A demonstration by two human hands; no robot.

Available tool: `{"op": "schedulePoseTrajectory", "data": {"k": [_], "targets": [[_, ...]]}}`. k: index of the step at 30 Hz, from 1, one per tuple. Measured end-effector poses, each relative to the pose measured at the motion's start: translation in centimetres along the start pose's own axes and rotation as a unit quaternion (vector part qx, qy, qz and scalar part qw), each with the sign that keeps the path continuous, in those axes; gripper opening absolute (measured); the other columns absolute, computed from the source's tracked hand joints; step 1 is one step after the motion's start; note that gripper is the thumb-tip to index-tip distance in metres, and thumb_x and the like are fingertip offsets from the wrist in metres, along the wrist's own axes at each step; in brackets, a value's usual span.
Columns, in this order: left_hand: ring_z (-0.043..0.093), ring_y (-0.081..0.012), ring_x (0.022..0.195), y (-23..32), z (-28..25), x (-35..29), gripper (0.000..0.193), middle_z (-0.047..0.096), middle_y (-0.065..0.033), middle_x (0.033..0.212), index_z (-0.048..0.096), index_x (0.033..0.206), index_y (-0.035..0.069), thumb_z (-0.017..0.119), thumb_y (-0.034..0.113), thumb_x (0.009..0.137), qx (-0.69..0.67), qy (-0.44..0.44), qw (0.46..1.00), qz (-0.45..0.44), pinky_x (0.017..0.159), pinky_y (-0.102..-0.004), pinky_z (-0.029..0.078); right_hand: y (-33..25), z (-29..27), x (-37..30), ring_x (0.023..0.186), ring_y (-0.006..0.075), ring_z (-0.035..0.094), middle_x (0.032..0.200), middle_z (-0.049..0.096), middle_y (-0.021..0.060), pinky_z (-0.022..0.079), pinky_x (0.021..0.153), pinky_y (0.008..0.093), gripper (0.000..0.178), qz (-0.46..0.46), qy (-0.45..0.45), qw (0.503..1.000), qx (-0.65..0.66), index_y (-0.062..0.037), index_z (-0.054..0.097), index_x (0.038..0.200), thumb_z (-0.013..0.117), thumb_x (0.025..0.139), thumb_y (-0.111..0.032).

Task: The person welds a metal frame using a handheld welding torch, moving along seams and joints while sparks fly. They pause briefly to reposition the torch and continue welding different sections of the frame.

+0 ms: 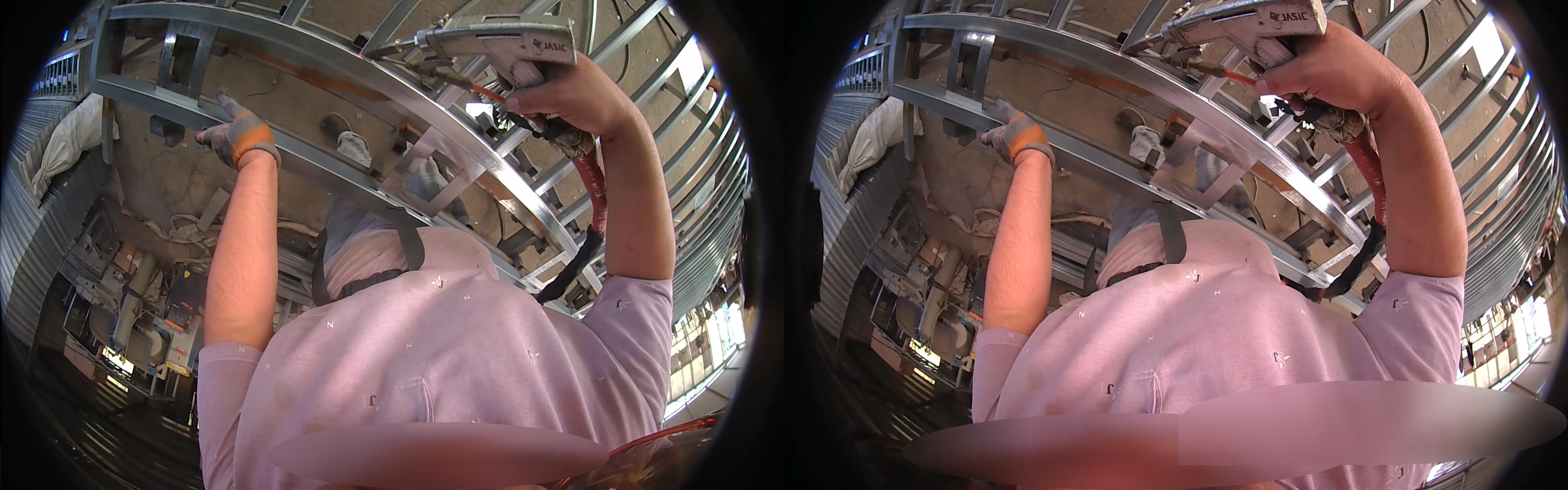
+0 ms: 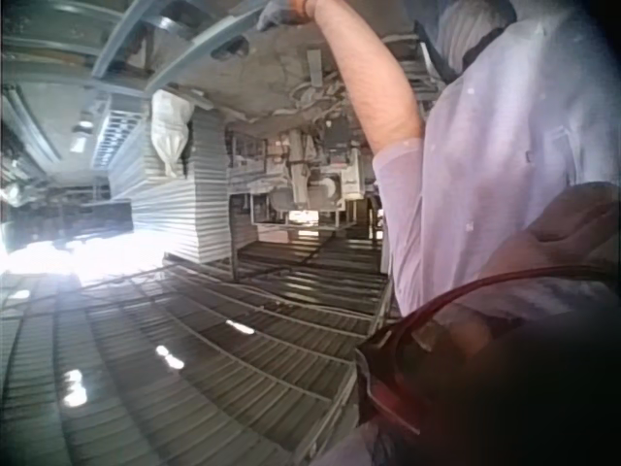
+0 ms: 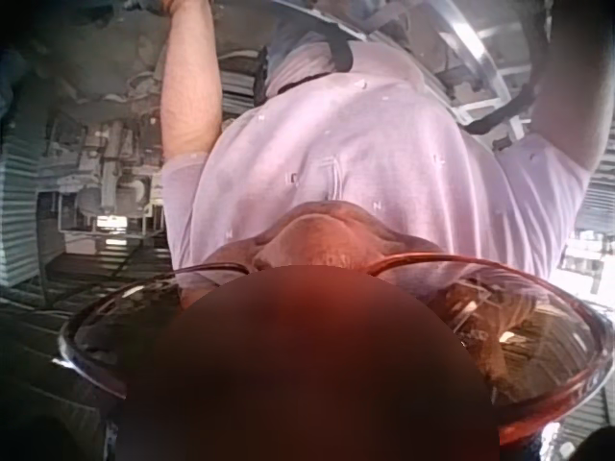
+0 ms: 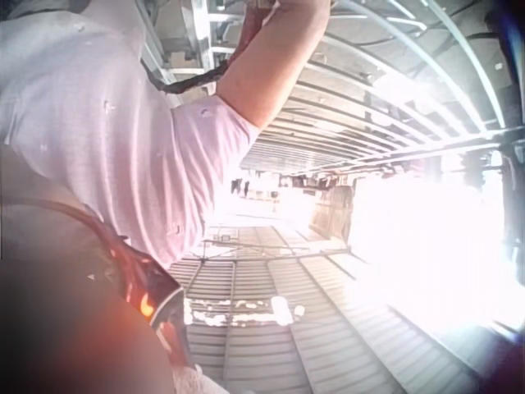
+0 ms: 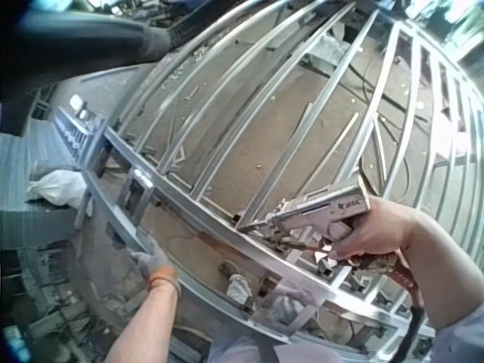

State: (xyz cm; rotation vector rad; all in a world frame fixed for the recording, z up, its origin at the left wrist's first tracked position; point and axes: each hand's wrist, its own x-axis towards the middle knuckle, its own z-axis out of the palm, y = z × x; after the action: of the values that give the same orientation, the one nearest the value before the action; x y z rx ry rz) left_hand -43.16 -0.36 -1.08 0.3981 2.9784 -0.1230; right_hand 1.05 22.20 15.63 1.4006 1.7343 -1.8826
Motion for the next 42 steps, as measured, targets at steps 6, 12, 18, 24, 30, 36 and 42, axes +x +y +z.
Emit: {"op": "schedulePoseTrajectory", "data": {"k": [6, 12, 18, 24, 30, 36, 42], "targets": [[0.071, -0.0418, 0.115, 4.6, -5.9, -4.5, 0.115, 0.054, -0.0361, 0.138, 0.011, 0.155, -0.022, 0.040, 0.076, 0.102, -0.117, -0.044, 0.991, -0.046, 0.090, -0.0427, 0.063, 0.2, -0.1, -0.1, 0.080, 0.0136, 0.065, 0.094, 0.071, 0.0060, 0.054, 0.068, 0.0304, 0.045, 0.009, -0.008, 1.000, 0.011, 0.0020, 0.070, 0.121, 0.087, 0.083, -0.012], [0.072, -0.0415, 0.113, 4.8, -6.1, -4.5, 0.114, 0.057, -0.0351, 0.133, 0.014, 0.153, -0.022, 0.042, 0.075, 0.102, -0.098, -0.044, 0.993, -0.057, 0.089, -0.0434, 0.063, 0.2, 0.2, -0.1, 0.080, 0.0138, 0.065, 0.094, 0.071, 0.0057, 0.054, 0.069, 0.0300, 0.045, 0.008, 0.001, 1.000, 0.017, 0.0019, 0.070, 0.121, 0.088, 0.083, -0.013], [0.072, -0.0402, 0.114, 5.0, -6.4, -4.5, 0.119, 0.057, -0.0375, 0.135, 0.013, 0.151, -0.027, 0.049, 0.075, 0.100, -0.102, -0.043, 0.992, -0.060, 0.091, -0.0428, 0.062, 0.0, 0.1, 0.0, 0.083, 0.0139, 0.065, 0.095, 0.071, 0.0055, 0.055, 0.074, 0.0306, 0.044, 0.024, -0.005, 1.000, 0.000, 0.0019, 0.071, 0.120, 0.088, 0.083, -0.013], [0.074, -0.0409, 0.111, 4.6, -5.9, -4.3, 0.127, 0.059, -0.0390, 0.131, 0.007, 0.151, -0.029, 0.045, 0.080, 0.098, -0.111, -0.037, 0.992, -0.047, 0.089, -0.0418, 0.062, 0.0, 0.2, -0.1, 0.084, 0.0144, 0.066, 0.094, 0.072, 0.0058, 0.055, 0.075, 0.0312, 0.044, 0.027, 0.003, 1.000, -0.012, 0.0019, 0.071, 0.120, 0.088, 0.083, -0.014], [0.070, -0.0429, 0.115, 5.0, -6.3, -4.6, 0.112, 0.056, -0.0339, 0.136, 0.016, 0.153, -0.021, 0.042, 0.075, 0.101, -0.097, -0.036, 0.993, -0.060, 0.092, -0.0449, 0.061, -1.3, 1.4, -2.3, 0.087, 0.0150, 0.067, 0.098, 0.073, 0.0065, 0.056, 0.078, 0.0317, 0.047, -0.091, 0.027, 0.993, 0.065, 0.0017, 0.071, 0.122, 0.088, 0.082, -0.016], [0.070, -0.0418, 0.116, 5.1, -6.4, -4.8, 0.111, 0.055, -0.0337, 0.136, 0.017, 0.152, -0.021, 0.042, 0.075, 0.102, -0.099, -0.036, 0.993, -0.056, 0.091, -0.0437, 0.061, 0.2, 0.1, -0.2, 0.086, 0.0147, 0.067, 0.099, 0.073, 0.0066, 0.056, 0.078, 0.0311, 0.048, 0.010, -0.005, 1.000, -0.008, 0.0012, 0.071, 0.122, 0.089, 0.081, -0.017], [0.073, -0.0406, 0.113, 4.7, -5.8, -4.4, 0.121, 0.058, -0.0356, 0.135, 0.013, 0.154, -0.023, 0.047, 0.078, 0.098, -0.088, -0.021, 0.994, -0.061, 0.091, -0.0430, 0.062, -0.2, 0.3, -0.3, 0.077, 0.0129, 0.065, 0.093, 0.071, 0.0059, 0.056, 0.068, 0.0290, 0.046, 0.003, -0.002, 1.000, -0.016, 0.0011, 0.071, 0.120, 0.089, 0.081, -0.017]]}}
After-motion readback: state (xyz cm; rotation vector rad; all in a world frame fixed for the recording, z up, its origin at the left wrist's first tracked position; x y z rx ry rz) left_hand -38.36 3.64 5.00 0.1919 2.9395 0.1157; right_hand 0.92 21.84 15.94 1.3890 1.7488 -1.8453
